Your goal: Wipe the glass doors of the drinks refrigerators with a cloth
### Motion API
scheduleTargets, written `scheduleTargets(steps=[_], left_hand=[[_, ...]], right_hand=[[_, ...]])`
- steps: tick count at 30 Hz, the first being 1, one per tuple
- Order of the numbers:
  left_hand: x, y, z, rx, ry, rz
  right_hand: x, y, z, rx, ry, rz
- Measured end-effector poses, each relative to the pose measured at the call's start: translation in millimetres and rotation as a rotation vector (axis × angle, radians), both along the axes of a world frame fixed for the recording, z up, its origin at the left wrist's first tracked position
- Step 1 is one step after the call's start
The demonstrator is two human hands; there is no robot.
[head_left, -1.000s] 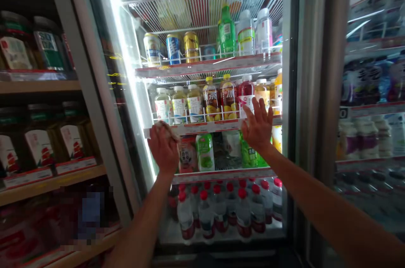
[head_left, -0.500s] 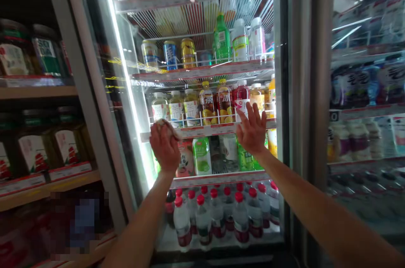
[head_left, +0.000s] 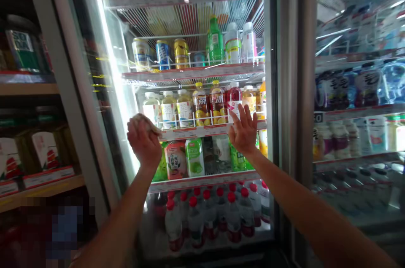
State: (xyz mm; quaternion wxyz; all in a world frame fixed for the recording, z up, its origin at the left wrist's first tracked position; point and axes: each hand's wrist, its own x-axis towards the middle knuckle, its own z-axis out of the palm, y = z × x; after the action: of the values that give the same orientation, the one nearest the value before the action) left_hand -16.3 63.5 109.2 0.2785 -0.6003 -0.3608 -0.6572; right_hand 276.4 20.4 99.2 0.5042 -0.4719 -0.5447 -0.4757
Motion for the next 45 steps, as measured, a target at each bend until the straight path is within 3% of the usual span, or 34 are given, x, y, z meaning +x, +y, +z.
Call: scheduleTargets(steps=[2, 6, 8, 10, 12, 14, 16, 18, 22, 24, 26, 28, 30, 32, 33, 35, 40, 42, 45], left_hand=[[2.5, 0.0, 4.3, 0.047, -0.071, 0.076], [69.0, -11.9, 0.4, 0.097, 0.165, 0.041], [89.1, -16.0, -1.8, 0.124, 0.25, 0.027], [78.5, -14.4, -2.0, 0.126, 0.299, 0.027], [41.6, -7.6, 0.3, 0.119, 0.269, 0.048], [-1.5, 1.2, 5.4, 0.129, 0.103, 0.103], [-26.4, 7.7, 10.8, 0.146, -0.022, 0.155], [-19.5, 8.5, 12.6, 0.163, -0.038, 0.158], [53.8, -5.2, 2.4, 0.201, 0.243, 0.062], [75.9, -11.2, -4.2, 0.224, 0.428, 0.03], [67.6, -11.3, -7.3, 0.231, 0.538, 0.023], [33.7, -5.4, -4.2, 0.227, 0.485, 0.05], [-5.7, 2.9, 5.4, 0.22, 0.22, 0.109], [-27.5, 9.4, 17.3, 0.197, -0.086, 0.158], [-27.2, 10.7, 22.1, 0.186, -0.17, 0.168], [-3.8, 8.5, 26.8, 0.178, -0.148, 0.157], [90.3, -12.1, 11.0, 0.217, 0.43, 0.06], [93.0, -14.3, 4.7, 0.212, 0.575, 0.049], [52.0, -6.7, 7.8, 0.179, 0.441, 0.068]], right_hand=[[-0.6, 0.0, 0.1, 0.001, 0.003, -0.009], [1.5, 0.7, -0.2, 0.007, -0.01, -0.003], [3.3, 1.1, -0.4, 0.012, -0.021, 0.013], [4.3, 1.4, -0.6, 0.019, -0.026, 0.031], [3.9, 1.3, -0.6, 0.025, -0.027, 0.039], [2.4, 1.0, -0.4, 0.028, -0.022, 0.035], [0.7, 0.7, 0.0, 0.031, -0.015, 0.027], [-0.2, 0.6, 0.3, 0.038, -0.013, 0.024], [1.2, 0.8, 0.1, 0.036, -0.022, 0.026], [2.5, 1.0, -0.2, 0.04, -0.028, 0.034], [3.2, 1.1, -0.5, 0.041, -0.03, 0.044], [3.0, 1.2, -0.7, 0.031, -0.026, 0.052], [2.0, 1.4, -0.7, 0.018, -0.018, 0.051], [0.9, 1.7, -0.7, 0.012, -0.007, 0.042], [0.6, 1.9, -0.6, 0.014, -0.004, 0.035], [0.5, 2.2, -0.5, 0.02, -0.007, 0.024], [3.1, 2.0, -0.6, 0.025, -0.026, 0.021], [3.7, 1.9, -0.7, 0.032, -0.035, 0.026], [2.8, 2.1, -0.8, 0.048, -0.044, 0.026]])
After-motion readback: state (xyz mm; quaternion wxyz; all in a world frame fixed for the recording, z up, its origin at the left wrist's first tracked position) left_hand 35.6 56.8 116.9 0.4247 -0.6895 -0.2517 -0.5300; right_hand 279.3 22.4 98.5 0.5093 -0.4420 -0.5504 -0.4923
